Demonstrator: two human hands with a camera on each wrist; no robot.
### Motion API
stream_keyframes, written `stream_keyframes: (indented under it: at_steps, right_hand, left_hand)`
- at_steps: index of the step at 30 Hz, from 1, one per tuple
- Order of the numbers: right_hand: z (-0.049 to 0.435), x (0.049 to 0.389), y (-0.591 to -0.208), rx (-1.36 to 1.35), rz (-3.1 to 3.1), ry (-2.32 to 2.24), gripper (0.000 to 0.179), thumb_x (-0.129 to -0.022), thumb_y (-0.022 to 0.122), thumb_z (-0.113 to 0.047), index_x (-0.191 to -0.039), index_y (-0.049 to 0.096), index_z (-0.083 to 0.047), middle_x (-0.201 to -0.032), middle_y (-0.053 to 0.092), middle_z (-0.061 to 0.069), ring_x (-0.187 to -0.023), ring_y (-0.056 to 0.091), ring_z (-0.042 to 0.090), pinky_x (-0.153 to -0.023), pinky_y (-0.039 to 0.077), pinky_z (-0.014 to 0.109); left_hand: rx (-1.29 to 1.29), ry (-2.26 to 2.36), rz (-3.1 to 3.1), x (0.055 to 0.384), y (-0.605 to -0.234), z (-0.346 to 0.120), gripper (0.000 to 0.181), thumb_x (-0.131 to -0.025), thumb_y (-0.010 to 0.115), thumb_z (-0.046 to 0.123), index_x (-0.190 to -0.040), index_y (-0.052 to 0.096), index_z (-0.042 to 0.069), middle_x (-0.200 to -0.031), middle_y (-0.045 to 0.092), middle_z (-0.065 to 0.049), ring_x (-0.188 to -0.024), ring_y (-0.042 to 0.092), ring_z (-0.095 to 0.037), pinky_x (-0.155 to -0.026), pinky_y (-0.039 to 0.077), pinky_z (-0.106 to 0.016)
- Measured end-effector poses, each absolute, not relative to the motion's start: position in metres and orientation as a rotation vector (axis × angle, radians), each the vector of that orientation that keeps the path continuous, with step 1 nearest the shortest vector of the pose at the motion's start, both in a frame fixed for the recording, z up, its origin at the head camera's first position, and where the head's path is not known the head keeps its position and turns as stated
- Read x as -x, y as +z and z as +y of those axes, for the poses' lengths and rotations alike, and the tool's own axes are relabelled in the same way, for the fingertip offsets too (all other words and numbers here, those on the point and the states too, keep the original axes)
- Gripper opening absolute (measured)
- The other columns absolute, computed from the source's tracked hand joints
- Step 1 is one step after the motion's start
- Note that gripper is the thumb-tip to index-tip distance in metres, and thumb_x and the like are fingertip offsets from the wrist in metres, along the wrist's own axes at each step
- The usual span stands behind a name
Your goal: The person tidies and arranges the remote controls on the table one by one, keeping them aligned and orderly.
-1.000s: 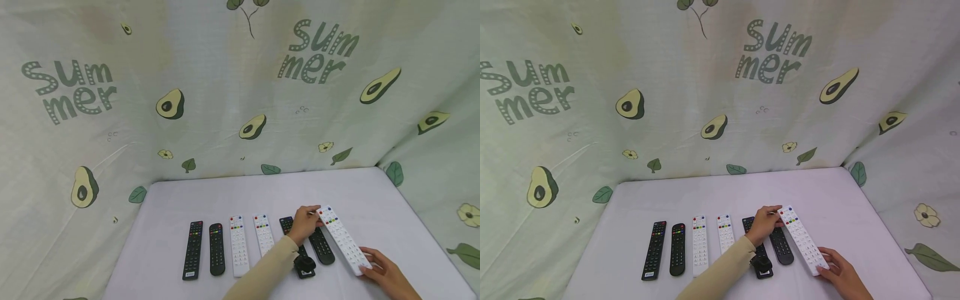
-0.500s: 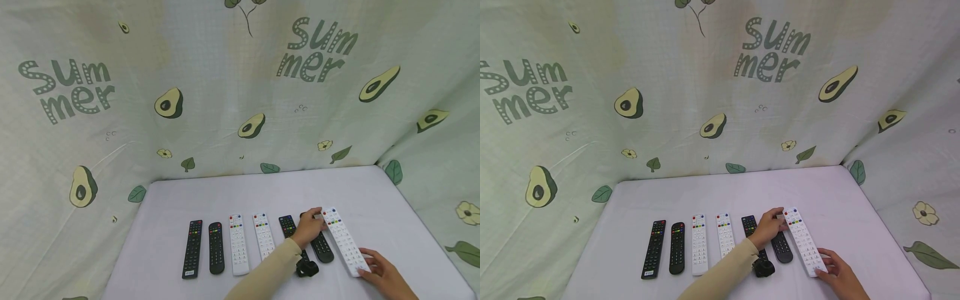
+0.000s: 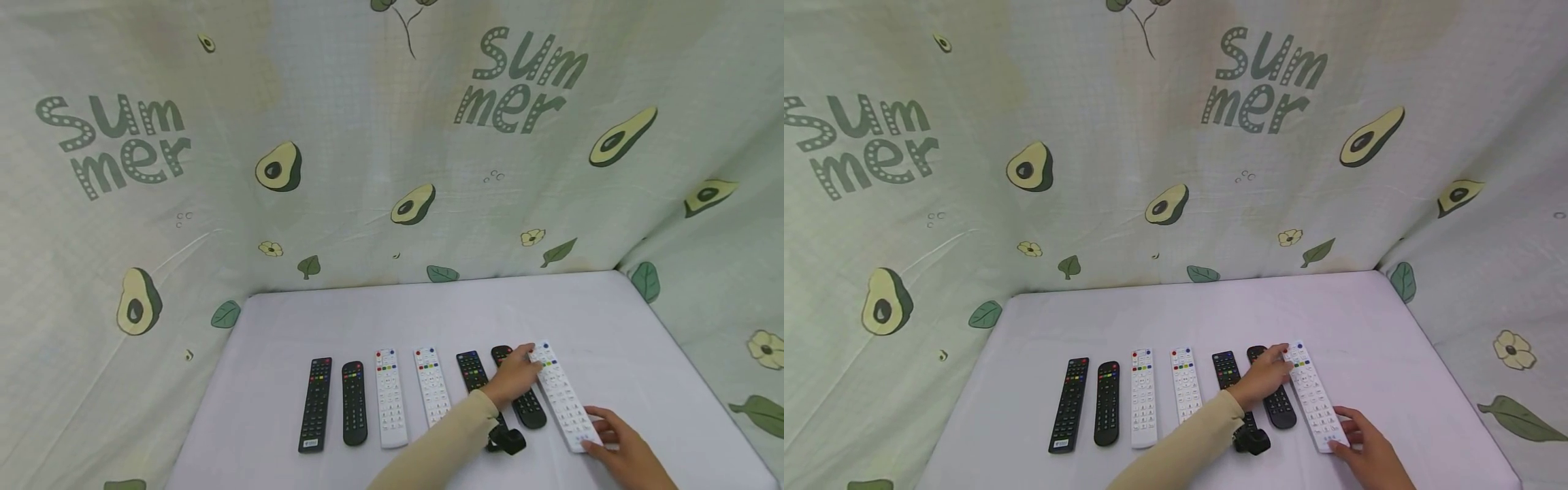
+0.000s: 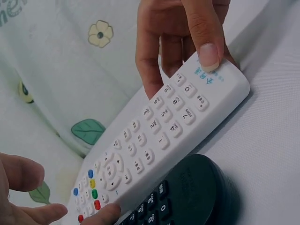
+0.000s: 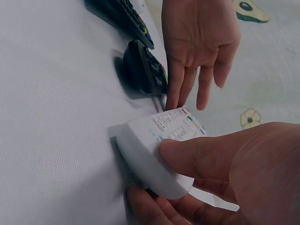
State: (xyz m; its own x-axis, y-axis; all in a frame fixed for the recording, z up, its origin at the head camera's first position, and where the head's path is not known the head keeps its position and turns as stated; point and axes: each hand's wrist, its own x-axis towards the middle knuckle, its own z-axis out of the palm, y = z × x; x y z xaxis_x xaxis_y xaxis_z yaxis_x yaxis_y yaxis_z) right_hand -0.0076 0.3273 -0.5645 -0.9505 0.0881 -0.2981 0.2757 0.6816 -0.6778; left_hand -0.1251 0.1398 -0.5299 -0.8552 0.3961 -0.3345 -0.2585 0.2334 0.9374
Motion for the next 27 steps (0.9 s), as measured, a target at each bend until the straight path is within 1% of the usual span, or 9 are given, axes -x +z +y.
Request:
stream_keyframes:
  at_steps: [2,5,10,13,15,19,22,24,27]
  right_hand:
    - [0.326,0.008,-0.564,-0.29,2.656,-1.106,0.066,-0.091,0.08,-0.007,-0.142,0.045,0.016,-0.108,0.069,0.016,-0.095,0.068,0.027,-0.078,0.063,0.037]
    - [0.325,0.008,-0.562,-0.274,2.683,-1.072,0.064,-0.091,0.079,-0.006,-0.141,0.046,0.018,-0.108,0.068,0.017,-0.095,0.068,0.027,-0.076,0.061,0.032]
    - [0.324,0.008,-0.559,-0.24,2.709,-1.046,0.063,-0.091,0.079,-0.003,-0.14,0.046,0.02,-0.11,0.066,0.019,-0.097,0.068,0.029,-0.078,0.062,0.036]
    - [0.326,0.01,-0.558,-0.217,2.735,-1.025,0.062,-0.091,0.079,-0.004,-0.139,0.047,0.019,-0.109,0.066,0.018,-0.095,0.068,0.028,-0.077,0.062,0.035]
    - [0.327,0.011,-0.557,-0.193,2.768,-1.023,0.061,-0.091,0.079,-0.004,-0.138,0.048,0.019,-0.109,0.067,0.018,-0.095,0.068,0.028,-0.076,0.062,0.035]
    - [0.329,0.018,-0.552,-0.179,2.813,-0.997,0.058,-0.093,0.076,-0.006,-0.138,0.049,0.018,-0.11,0.067,0.023,-0.097,0.069,0.036,-0.081,0.062,0.049]
    - [0.331,0.025,-0.548,-0.189,2.804,-0.981,0.058,-0.095,0.074,-0.008,-0.139,0.047,0.018,-0.113,0.065,0.029,-0.101,0.067,0.045,-0.086,0.058,0.06]
    - [0.331,0.029,-0.546,-0.184,2.819,-0.973,0.057,-0.096,0.073,-0.008,-0.139,0.047,0.018,-0.114,0.064,0.032,-0.103,0.067,0.048,-0.087,0.058,0.062]
    - [0.331,0.036,-0.543,-0.153,2.844,-0.979,0.056,-0.096,0.072,-0.006,-0.139,0.046,0.019,-0.115,0.062,0.035,-0.104,0.065,0.051,-0.086,0.059,0.06]
  left_hand:
    - [-0.129,1.668,1.98,0.124,-0.53,0.14,0.047,-0.104,0.059,0.018,-0.151,0.055,0.01,-0.145,0.063,-0.01,-0.133,0.061,-0.023,-0.115,0.047,-0.039]
    - [-0.143,1.654,1.973,0.122,-0.531,0.139,0.047,-0.105,0.058,0.02,-0.151,0.055,0.011,-0.146,0.062,-0.009,-0.135,0.06,-0.022,-0.116,0.047,-0.039]
    - [-0.191,1.643,1.982,0.119,-0.529,0.135,0.047,-0.105,0.058,0.022,-0.151,0.055,0.013,-0.145,0.063,-0.009,-0.132,0.061,-0.019,-0.11,0.051,-0.035]
    - [-0.234,1.647,2.002,0.117,-0.527,0.129,0.046,-0.107,0.056,0.021,-0.151,0.055,0.013,-0.144,0.063,-0.009,-0.128,0.063,-0.016,-0.105,0.054,-0.032]
    - [-0.267,1.639,2.029,0.117,-0.525,0.122,0.045,-0.108,0.054,0.022,-0.152,0.054,0.015,-0.148,0.061,-0.006,-0.13,0.062,-0.014,-0.106,0.053,-0.032]
    - [-0.322,1.608,2.103,0.118,-0.519,0.105,0.043,-0.11,0.051,0.026,-0.153,0.054,0.02,-0.152,0.057,-0.003,-0.137,0.056,-0.012,-0.111,0.05,-0.032]
    - [-0.353,1.628,2.12,0.121,-0.516,0.091,0.043,-0.111,0.05,0.027,-0.154,0.053,0.02,-0.153,0.057,-0.006,-0.137,0.057,-0.013,-0.113,0.049,-0.033]
    - [-0.364,1.651,2.123,0.123,-0.515,0.081,0.043,-0.111,0.049,0.028,-0.154,0.053,0.02,-0.155,0.056,-0.004,-0.137,0.057,-0.013,-0.114,0.048,-0.033]
    - [-0.393,1.714,2.124,0.127,-0.513,0.066,0.044,-0.112,0.048,0.024,-0.155,0.052,0.015,-0.157,0.053,-0.006,-0.14,0.056,-0.019,-0.116,0.047,-0.036]
